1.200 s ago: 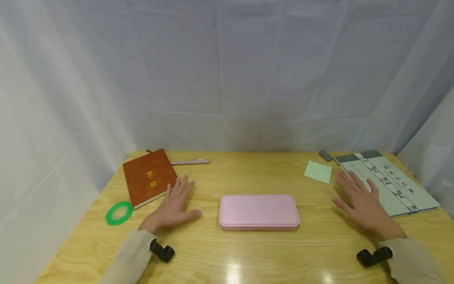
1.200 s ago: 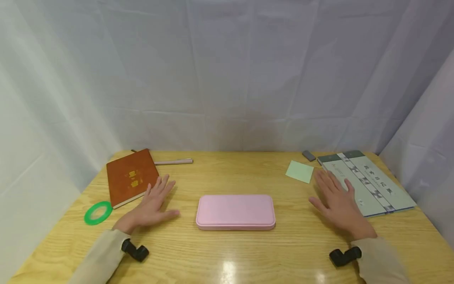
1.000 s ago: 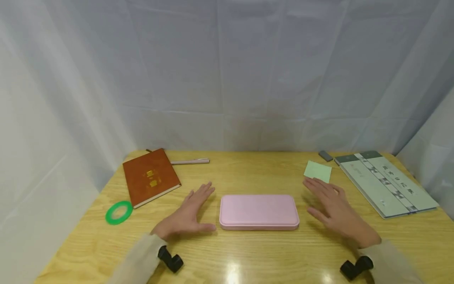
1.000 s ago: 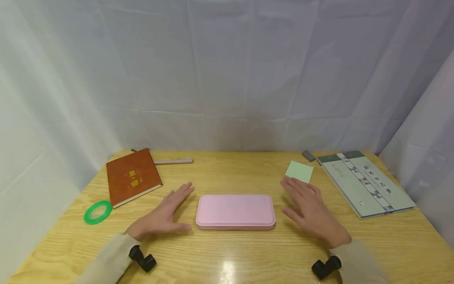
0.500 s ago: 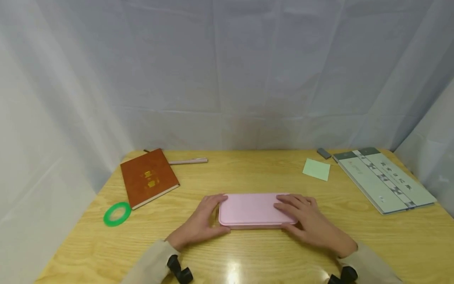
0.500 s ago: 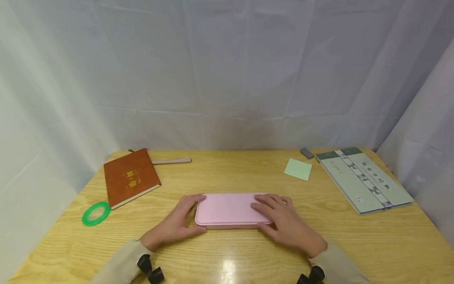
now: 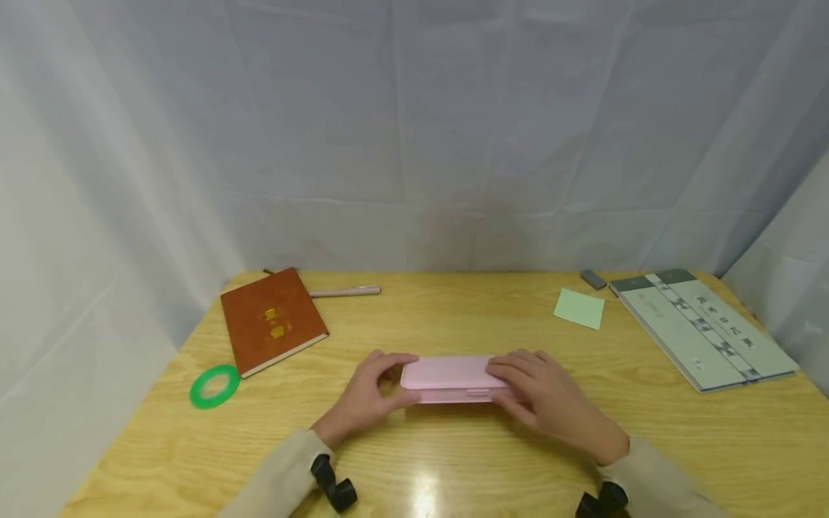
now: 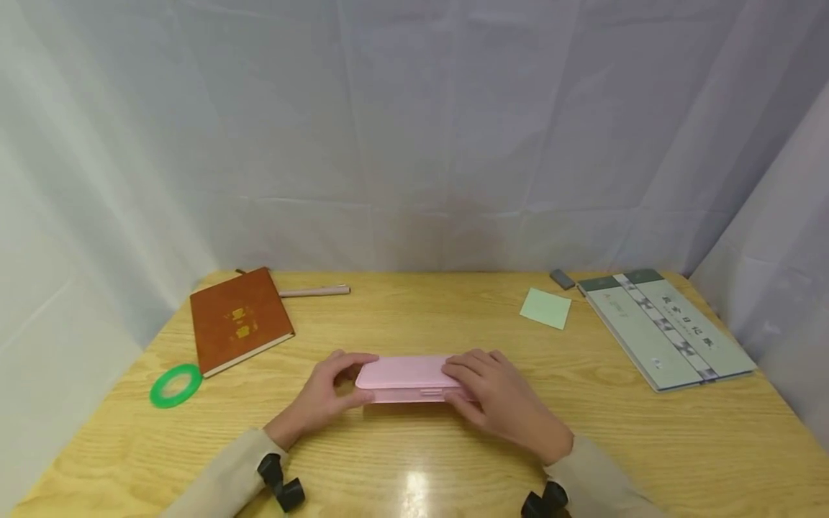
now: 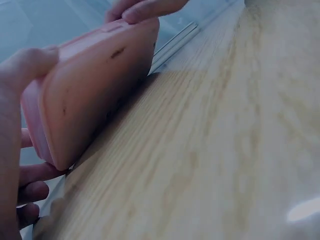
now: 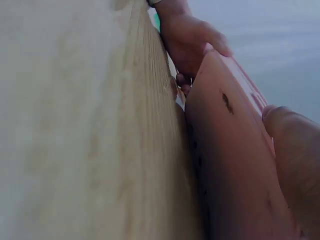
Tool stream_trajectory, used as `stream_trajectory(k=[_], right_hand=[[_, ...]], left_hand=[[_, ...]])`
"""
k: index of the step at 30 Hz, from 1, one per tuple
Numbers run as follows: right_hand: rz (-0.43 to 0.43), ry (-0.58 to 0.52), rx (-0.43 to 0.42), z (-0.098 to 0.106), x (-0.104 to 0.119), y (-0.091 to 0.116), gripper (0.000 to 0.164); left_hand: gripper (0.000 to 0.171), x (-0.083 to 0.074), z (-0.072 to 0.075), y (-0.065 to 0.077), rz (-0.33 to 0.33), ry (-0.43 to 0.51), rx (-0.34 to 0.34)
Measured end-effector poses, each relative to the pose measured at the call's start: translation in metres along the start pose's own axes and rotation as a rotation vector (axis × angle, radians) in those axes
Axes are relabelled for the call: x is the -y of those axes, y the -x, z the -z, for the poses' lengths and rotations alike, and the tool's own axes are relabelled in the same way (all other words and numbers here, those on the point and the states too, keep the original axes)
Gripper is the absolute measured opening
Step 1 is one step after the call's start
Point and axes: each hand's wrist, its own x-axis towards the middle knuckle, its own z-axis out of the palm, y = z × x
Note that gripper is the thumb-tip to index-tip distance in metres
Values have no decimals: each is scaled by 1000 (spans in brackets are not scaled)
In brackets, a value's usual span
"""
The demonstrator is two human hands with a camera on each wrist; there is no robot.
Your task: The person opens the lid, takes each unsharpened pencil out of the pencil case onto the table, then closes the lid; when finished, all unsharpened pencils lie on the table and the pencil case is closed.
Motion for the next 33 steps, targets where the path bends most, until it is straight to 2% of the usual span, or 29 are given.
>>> stream_trajectory(k=[3, 7, 13, 19, 22, 26, 31, 33], right_hand=[[38, 32, -45, -3, 3, -10, 41], [94, 60, -108, -4, 6, -15, 45], [172, 93, -138, -5, 12, -15, 49], [144, 144, -104, -3, 13, -15, 51], [142, 154, -91, -3, 13, -17, 51], [144, 68, -95, 0, 11, -20, 51], [127, 18, -103, 9, 0, -34, 51], [88, 34, -82, 12, -8, -44, 40]], left_hand=[[46, -1, -3, -3, 12, 74, 16], [45, -6, -6, -5, 40, 111, 48], [50, -10, -7, -1, 78, 156, 46], [51, -12, -10, -5, 106, 235, 16], [51, -11, -10, -6, 110, 240, 2], [54, -9, -9, -5, 108, 216, 10], [73, -7, -8, -3, 85, 246, 62], [86, -6, -8, -3, 90, 231, 67]])
